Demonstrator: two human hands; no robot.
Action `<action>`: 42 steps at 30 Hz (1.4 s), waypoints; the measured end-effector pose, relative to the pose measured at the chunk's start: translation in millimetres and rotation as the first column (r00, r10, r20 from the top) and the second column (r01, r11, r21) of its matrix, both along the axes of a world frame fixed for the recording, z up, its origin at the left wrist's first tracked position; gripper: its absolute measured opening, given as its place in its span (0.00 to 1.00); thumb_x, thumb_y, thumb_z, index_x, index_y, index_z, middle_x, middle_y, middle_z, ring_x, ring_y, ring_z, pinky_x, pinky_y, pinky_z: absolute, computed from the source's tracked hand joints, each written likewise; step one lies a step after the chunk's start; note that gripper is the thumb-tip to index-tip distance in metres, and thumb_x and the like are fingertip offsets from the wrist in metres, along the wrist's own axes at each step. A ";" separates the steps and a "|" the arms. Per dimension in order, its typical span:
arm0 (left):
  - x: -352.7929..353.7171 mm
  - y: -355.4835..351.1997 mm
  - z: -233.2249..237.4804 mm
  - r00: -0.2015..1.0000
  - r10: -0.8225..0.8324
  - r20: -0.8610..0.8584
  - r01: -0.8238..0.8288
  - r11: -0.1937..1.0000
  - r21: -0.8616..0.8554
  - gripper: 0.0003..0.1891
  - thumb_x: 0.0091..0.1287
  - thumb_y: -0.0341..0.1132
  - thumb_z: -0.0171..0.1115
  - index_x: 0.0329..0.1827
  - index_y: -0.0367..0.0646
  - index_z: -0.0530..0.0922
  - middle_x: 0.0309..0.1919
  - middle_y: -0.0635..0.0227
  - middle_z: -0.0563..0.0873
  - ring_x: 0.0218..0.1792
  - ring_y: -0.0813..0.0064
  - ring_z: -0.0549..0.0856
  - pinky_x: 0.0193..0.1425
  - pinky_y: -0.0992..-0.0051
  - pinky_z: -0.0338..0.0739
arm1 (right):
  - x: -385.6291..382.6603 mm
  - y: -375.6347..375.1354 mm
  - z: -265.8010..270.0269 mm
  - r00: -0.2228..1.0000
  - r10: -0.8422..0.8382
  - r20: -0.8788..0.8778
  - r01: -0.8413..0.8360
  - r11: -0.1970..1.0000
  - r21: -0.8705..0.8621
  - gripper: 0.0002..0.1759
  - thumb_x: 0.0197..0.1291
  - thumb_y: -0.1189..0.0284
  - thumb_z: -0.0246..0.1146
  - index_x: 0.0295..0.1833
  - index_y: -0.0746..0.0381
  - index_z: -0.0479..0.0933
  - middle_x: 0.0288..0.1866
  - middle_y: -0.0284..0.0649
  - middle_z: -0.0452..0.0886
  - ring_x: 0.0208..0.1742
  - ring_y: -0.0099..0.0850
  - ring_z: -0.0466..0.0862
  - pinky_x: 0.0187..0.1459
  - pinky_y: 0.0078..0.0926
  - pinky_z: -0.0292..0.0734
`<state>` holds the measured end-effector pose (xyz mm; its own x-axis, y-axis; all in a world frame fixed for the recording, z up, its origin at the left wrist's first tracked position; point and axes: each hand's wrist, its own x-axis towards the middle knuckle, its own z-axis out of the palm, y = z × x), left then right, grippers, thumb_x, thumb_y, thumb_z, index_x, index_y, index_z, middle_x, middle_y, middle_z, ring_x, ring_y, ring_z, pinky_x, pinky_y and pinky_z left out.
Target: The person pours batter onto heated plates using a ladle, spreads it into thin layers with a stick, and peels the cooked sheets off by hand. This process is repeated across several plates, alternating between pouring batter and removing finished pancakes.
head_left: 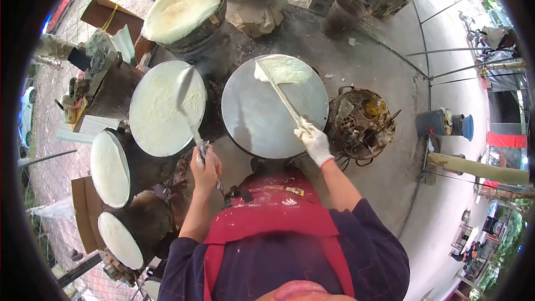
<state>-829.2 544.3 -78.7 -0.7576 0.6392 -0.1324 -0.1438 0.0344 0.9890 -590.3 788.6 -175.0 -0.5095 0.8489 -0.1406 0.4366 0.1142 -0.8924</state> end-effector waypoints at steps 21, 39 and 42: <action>89.9 -4.8 25.7 0.901 0.426 0.080 -0.396 0.884 -0.248 0.06 0.76 0.33 0.47 0.40 0.42 0.69 0.14 0.78 0.66 0.09 0.87 0.63 0.11 0.82 0.56 | -10.8 79.9 -32.8 0.917 0.212 -0.338 -0.371 0.764 -0.527 0.20 0.62 0.81 0.61 0.60 0.72 0.74 0.47 0.38 0.83 0.44 0.20 0.82 0.49 0.15 0.76; 141.2 2.3 23.2 0.814 0.575 0.083 -0.510 0.775 -0.372 0.10 0.76 0.36 0.48 0.37 0.40 0.69 0.13 0.76 0.65 0.08 0.84 0.62 0.11 0.81 0.57 | -48.9 205.8 -34.0 0.774 0.529 -0.349 -0.631 0.596 -0.496 0.20 0.60 0.80 0.61 0.59 0.74 0.74 0.49 0.36 0.82 0.42 0.18 0.79 0.46 0.15 0.75; 145.5 -3.4 19.5 0.815 0.570 0.105 -0.495 0.779 -0.384 0.09 0.76 0.34 0.48 0.36 0.42 0.68 0.14 0.77 0.66 0.08 0.85 0.64 0.11 0.81 0.58 | -39.0 166.5 -15.5 0.752 0.576 -0.321 -0.632 0.488 -0.603 0.18 0.58 0.80 0.64 0.54 0.71 0.79 0.43 0.33 0.82 0.40 0.16 0.78 0.43 0.13 0.73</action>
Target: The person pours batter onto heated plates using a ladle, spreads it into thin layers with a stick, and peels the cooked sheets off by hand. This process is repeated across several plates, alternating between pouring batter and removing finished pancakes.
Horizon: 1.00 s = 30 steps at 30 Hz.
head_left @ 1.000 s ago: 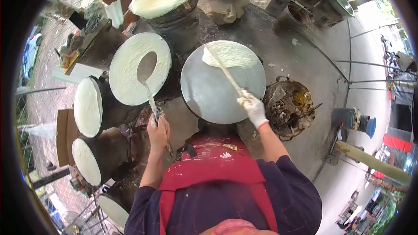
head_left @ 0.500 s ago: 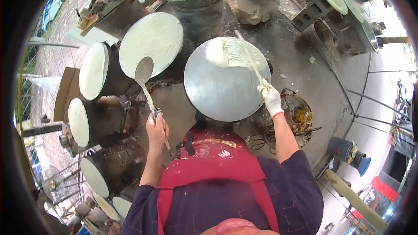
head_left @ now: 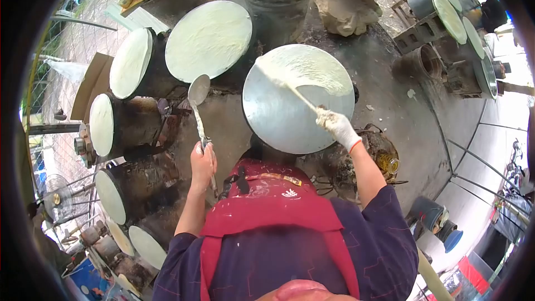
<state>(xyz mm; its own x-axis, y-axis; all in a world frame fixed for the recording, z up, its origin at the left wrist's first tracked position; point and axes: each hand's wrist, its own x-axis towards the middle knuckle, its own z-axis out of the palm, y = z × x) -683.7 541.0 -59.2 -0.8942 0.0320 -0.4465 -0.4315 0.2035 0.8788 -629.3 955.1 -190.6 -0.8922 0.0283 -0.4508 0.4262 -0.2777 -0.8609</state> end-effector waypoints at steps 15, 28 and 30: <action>-71.9 22.1 -79.5 0.866 -0.473 -0.165 0.305 0.758 -0.576 0.09 0.70 0.34 0.54 0.35 0.37 0.70 0.24 0.56 0.80 0.25 0.61 0.82 0.31 0.61 0.74 | 17.6 40.6 7.8 0.988 0.149 0.025 -0.149 0.989 -0.026 0.18 0.61 0.85 0.58 0.58 0.70 0.76 0.47 0.38 0.83 0.41 0.23 0.82 0.44 0.15 0.76; 13.7 -17.6 -46.0 0.606 -0.767 0.209 0.525 0.189 -0.830 0.11 0.68 0.35 0.51 0.46 0.35 0.68 0.26 0.45 0.84 0.30 0.43 0.85 0.36 0.49 0.79 | 52.0 -3.9 22.2 0.964 0.211 0.160 -0.231 0.966 0.114 0.19 0.61 0.77 0.65 0.58 0.71 0.77 0.44 0.33 0.83 0.36 0.19 0.79 0.40 0.15 0.76; 38.5 -31.2 -46.2 0.562 -0.794 0.232 0.563 0.161 -0.811 0.11 0.68 0.34 0.49 0.46 0.33 0.68 0.26 0.47 0.84 0.29 0.44 0.85 0.34 0.50 0.80 | 86.7 -5.4 17.2 0.964 0.130 0.232 -0.102 0.986 -0.129 0.21 0.60 0.80 0.65 0.59 0.71 0.76 0.46 0.36 0.83 0.38 0.22 0.80 0.42 0.17 0.78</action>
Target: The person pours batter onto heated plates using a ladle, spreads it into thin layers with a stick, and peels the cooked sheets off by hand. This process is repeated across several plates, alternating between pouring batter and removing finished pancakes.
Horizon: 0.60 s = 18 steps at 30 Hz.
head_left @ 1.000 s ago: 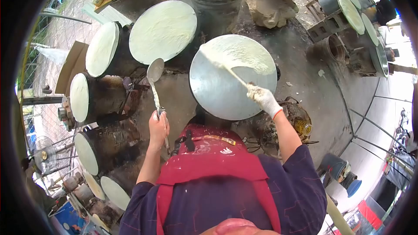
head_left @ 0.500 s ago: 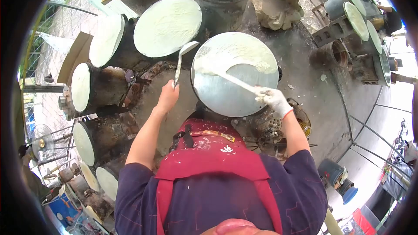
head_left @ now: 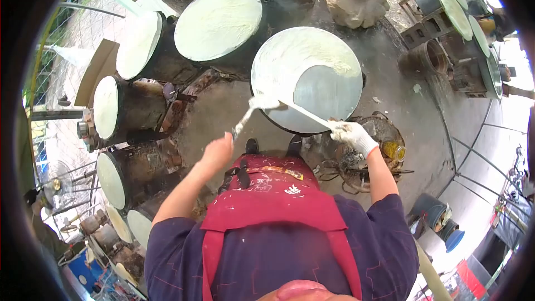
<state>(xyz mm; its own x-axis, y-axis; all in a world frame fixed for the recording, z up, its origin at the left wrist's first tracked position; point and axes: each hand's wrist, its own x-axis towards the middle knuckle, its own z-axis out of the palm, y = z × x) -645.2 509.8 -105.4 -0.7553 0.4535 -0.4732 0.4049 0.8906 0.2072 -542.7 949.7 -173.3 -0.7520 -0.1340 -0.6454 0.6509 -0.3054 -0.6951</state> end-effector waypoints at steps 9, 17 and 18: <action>-25.9 -39.1 35.5 0.975 0.038 0.219 -0.147 0.849 0.508 0.08 0.69 0.33 0.56 0.44 0.37 0.72 0.25 0.56 0.81 0.27 0.64 0.82 0.31 0.62 0.73 | -13.2 -211.0 36.6 0.927 -0.365 0.083 0.374 0.905 -0.202 0.09 0.64 0.61 0.63 0.38 0.54 0.77 0.16 0.24 0.67 0.11 0.17 0.64 0.11 0.17 0.54; -50.7 -148.8 39.3 0.821 0.384 0.421 -0.562 0.423 0.711 0.03 0.71 0.28 0.55 0.38 0.38 0.74 0.22 0.81 0.70 0.25 0.91 0.66 0.25 0.83 0.61 | -77.2 -316.6 -97.7 0.776 -0.626 -0.076 0.562 0.632 0.533 0.15 0.64 0.57 0.60 0.36 0.58 0.77 0.21 0.35 0.77 0.19 0.27 0.76 0.22 0.31 0.69; -49.3 -161.1 33.8 0.812 0.390 0.435 -0.574 0.399 0.715 0.04 0.72 0.28 0.55 0.38 0.38 0.73 0.22 0.81 0.70 0.24 0.92 0.66 0.25 0.84 0.61 | -58.7 -309.6 -131.3 0.743 -0.641 -0.191 0.605 0.523 0.600 0.16 0.63 0.57 0.60 0.35 0.60 0.77 0.21 0.36 0.77 0.20 0.28 0.77 0.23 0.32 0.69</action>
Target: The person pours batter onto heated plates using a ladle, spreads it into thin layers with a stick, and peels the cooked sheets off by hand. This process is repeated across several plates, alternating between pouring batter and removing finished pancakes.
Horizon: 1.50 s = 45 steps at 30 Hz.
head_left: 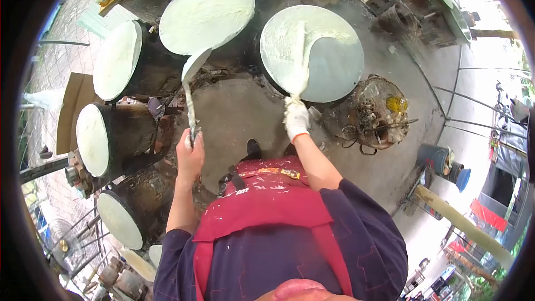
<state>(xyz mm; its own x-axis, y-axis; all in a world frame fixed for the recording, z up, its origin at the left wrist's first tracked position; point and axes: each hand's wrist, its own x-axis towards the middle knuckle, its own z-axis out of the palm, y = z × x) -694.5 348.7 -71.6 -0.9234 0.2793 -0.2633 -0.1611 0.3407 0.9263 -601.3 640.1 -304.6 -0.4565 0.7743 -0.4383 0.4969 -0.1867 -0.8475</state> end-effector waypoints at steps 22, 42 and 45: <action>85.9 75.4 26.9 0.976 0.213 0.049 -0.216 0.974 0.067 0.09 0.75 0.34 0.51 0.34 0.43 0.68 0.13 0.79 0.64 0.09 0.87 0.62 0.11 0.82 0.56 | 118.8 112.0 98.5 0.797 0.465 0.385 -0.570 0.789 0.228 0.23 0.64 0.50 0.55 0.42 0.60 0.79 0.38 0.55 0.83 0.43 0.56 0.82 0.45 0.49 0.75; 141.9 151.4 45.9 0.956 0.292 0.038 -0.289 0.955 -0.064 0.07 0.75 0.34 0.52 0.36 0.43 0.70 0.16 0.78 0.65 0.10 0.86 0.64 0.11 0.83 0.57 | 126.1 286.2 83.3 0.832 0.548 0.084 -0.553 0.807 0.208 0.21 0.64 0.53 0.56 0.44 0.60 0.79 0.34 0.54 0.82 0.34 0.51 0.81 0.35 0.43 0.75; 145.0 155.9 51.7 0.953 0.302 0.019 -0.298 0.947 -0.120 0.08 0.74 0.34 0.51 0.36 0.43 0.70 0.16 0.77 0.65 0.10 0.86 0.64 0.11 0.83 0.57 | 169.1 270.3 67.4 0.741 0.590 0.322 -0.671 0.665 0.327 0.31 0.63 0.48 0.54 0.67 0.54 0.70 0.40 0.56 0.82 0.42 0.53 0.82 0.44 0.44 0.76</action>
